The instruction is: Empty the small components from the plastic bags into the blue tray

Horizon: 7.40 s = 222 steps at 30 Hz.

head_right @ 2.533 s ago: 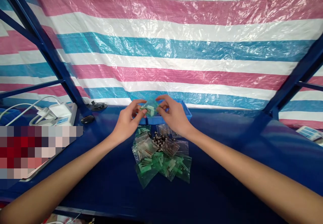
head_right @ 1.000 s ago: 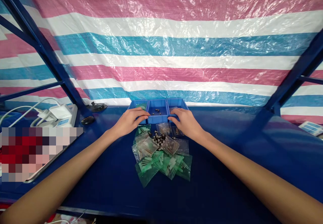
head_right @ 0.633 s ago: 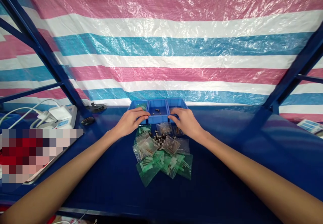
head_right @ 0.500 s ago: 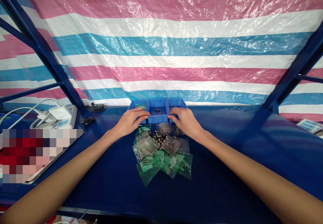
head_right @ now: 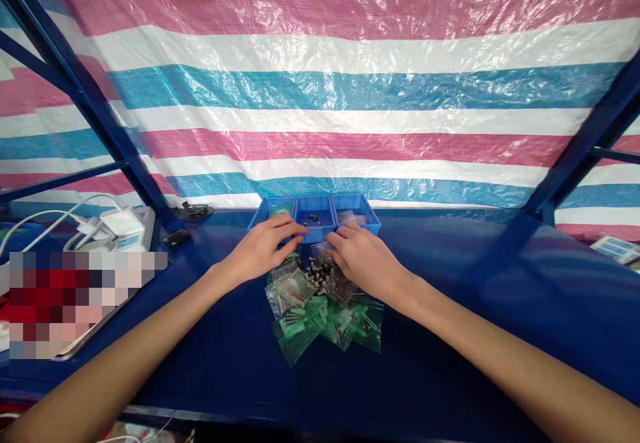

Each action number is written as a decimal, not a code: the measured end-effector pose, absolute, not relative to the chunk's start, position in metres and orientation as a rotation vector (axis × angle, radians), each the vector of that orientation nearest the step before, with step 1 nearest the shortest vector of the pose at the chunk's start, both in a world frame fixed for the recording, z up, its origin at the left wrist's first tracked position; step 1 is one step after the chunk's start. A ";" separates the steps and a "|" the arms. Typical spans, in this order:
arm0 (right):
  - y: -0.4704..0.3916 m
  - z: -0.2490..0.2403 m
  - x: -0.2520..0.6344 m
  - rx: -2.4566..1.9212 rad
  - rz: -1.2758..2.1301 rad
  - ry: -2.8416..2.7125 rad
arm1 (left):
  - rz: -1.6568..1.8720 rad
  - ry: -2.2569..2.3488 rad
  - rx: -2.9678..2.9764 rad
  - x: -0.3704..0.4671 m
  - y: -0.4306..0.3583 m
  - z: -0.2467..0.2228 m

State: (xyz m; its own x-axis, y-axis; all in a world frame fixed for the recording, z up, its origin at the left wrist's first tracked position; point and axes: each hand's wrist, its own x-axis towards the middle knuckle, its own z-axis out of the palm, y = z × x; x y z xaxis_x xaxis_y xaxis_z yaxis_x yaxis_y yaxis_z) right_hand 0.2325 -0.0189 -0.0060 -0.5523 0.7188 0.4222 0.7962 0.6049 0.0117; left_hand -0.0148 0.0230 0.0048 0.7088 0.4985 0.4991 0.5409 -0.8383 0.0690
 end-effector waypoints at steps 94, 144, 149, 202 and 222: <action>-0.037 0.004 0.219 -1.142 0.350 -1.964 | -1.136 -0.726 -2.710 0.008 0.000 -0.007; -0.031 -0.018 0.215 -1.098 0.099 -2.120 | -1.054 -0.827 -2.977 0.002 0.008 -0.004; -0.031 -0.019 0.215 -1.133 0.059 -2.105 | -1.074 -0.831 -2.953 0.002 0.005 -0.006; -0.034 -0.011 0.220 -1.045 -0.021 -2.145 | -1.130 -0.965 -2.984 0.010 0.002 -0.010; -0.036 -0.005 0.217 -1.028 0.216 -2.056 | -0.935 -0.916 -2.887 0.010 -0.002 -0.011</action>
